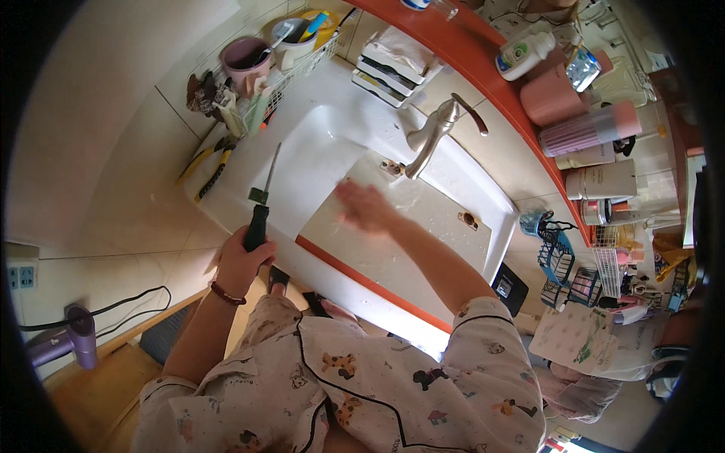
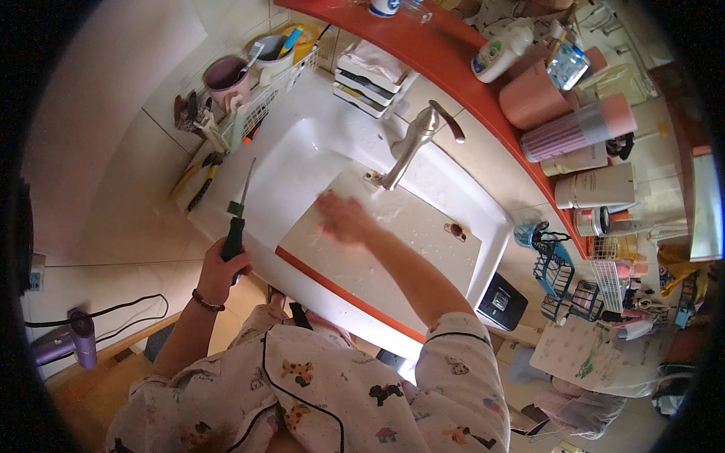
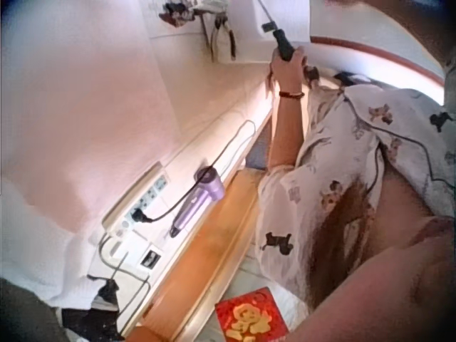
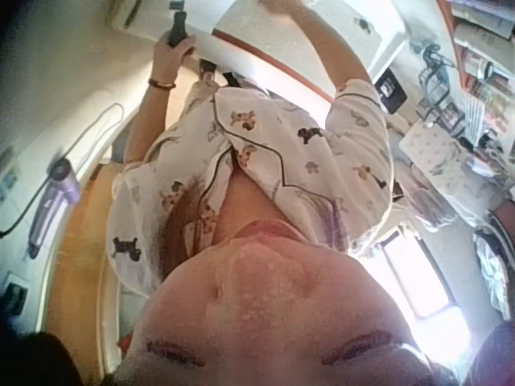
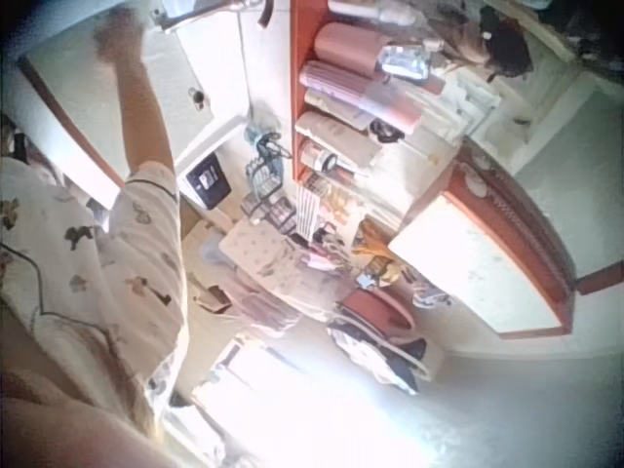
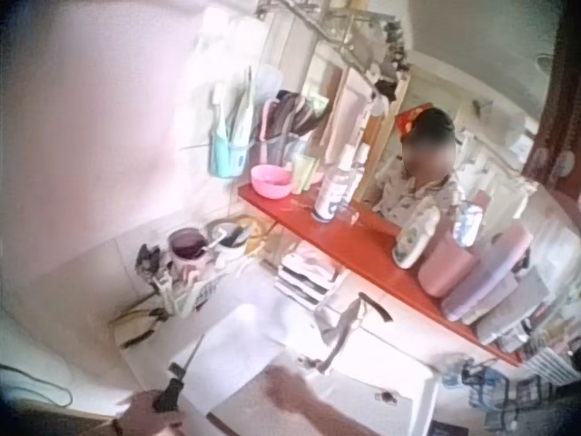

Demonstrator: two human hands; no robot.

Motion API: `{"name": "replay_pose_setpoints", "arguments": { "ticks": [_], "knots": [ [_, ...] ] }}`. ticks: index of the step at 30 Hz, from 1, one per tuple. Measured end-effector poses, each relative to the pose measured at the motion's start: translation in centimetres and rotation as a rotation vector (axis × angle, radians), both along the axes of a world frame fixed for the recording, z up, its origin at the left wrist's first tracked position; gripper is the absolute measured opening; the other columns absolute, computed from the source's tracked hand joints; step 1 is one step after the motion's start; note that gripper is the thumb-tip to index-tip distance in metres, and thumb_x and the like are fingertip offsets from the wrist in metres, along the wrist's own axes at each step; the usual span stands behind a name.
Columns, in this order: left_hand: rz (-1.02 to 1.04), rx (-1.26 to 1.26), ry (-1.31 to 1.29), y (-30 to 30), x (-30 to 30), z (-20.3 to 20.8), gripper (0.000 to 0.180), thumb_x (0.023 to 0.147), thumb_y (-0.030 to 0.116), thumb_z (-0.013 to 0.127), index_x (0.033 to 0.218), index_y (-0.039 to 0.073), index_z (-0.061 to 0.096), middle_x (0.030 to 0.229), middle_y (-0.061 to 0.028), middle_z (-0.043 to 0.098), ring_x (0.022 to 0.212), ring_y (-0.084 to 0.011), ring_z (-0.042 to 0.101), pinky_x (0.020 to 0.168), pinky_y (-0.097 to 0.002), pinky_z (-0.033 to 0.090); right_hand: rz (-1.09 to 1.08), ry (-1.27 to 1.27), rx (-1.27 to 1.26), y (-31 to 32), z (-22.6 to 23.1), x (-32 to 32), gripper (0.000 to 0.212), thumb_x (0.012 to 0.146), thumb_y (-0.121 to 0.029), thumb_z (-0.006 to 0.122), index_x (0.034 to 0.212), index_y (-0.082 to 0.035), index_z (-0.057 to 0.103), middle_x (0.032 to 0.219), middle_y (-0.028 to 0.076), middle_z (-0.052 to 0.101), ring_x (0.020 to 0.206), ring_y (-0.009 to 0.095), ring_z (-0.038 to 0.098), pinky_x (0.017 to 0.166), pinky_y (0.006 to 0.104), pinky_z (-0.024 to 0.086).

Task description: The person uses pliers and a screwdriver to remove hardware from a cabinet door, wipes down the door in the sink, and then uses a screwdriver to re-secure a hinge to the door.

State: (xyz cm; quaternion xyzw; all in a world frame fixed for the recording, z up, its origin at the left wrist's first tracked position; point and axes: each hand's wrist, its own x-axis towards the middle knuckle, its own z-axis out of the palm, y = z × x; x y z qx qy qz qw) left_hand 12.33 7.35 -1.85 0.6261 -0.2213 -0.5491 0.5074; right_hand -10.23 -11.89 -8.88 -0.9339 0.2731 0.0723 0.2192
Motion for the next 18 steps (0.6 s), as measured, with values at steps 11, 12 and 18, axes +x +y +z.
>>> {"name": "replay_pose_setpoints", "arguments": {
  "ticks": [11,12,18],
  "knots": [
    [-0.224,-0.183,-0.781,-3.8,-4.6,-4.1,0.03,0.074,0.024,0.065,0.086,0.001,0.05,0.074,-0.018,0.057,0.072,-0.0359,0.055,0.063,-0.0422,0.043,0.068,-0.063,0.238,1.4,0.3,1.2,0.061,0.089,-0.044,0.041,0.136,-0.007,0.031,0.142,0.009,0.029,0.133,0.024,0.024,0.106,0.0422,0.021],
    [-0.229,-0.185,-0.779,-3.9,-5.0,-4.5,0.03,0.074,0.024,0.065,0.086,0.001,0.05,0.074,-0.018,0.057,0.072,-0.0359,0.055,0.063,-0.0422,0.043,0.063,-0.062,0.239,1.0,-0.4,1.1,0.061,0.089,-0.044,0.041,0.136,-0.007,0.031,0.142,0.009,0.029,0.133,0.024,0.024,0.106,0.0422,0.021],
    [-0.253,-0.226,-0.937,-4.4,-5.1,-5.8,0.026,0.073,0.02,0.065,0.085,0.003,0.049,0.073,-0.0167,0.055,0.072,-0.0367,0.054,0.064,-0.0454,0.042,-0.122,0.268,0.066,-3.5,-2.3,2.2,0.046,0.088,-0.03,0.045,0.125,-0.002,0.041,0.124,0.02,0.047,0.121,0.033,0.037,0.095,0.0429,0.035]
  ]
}}
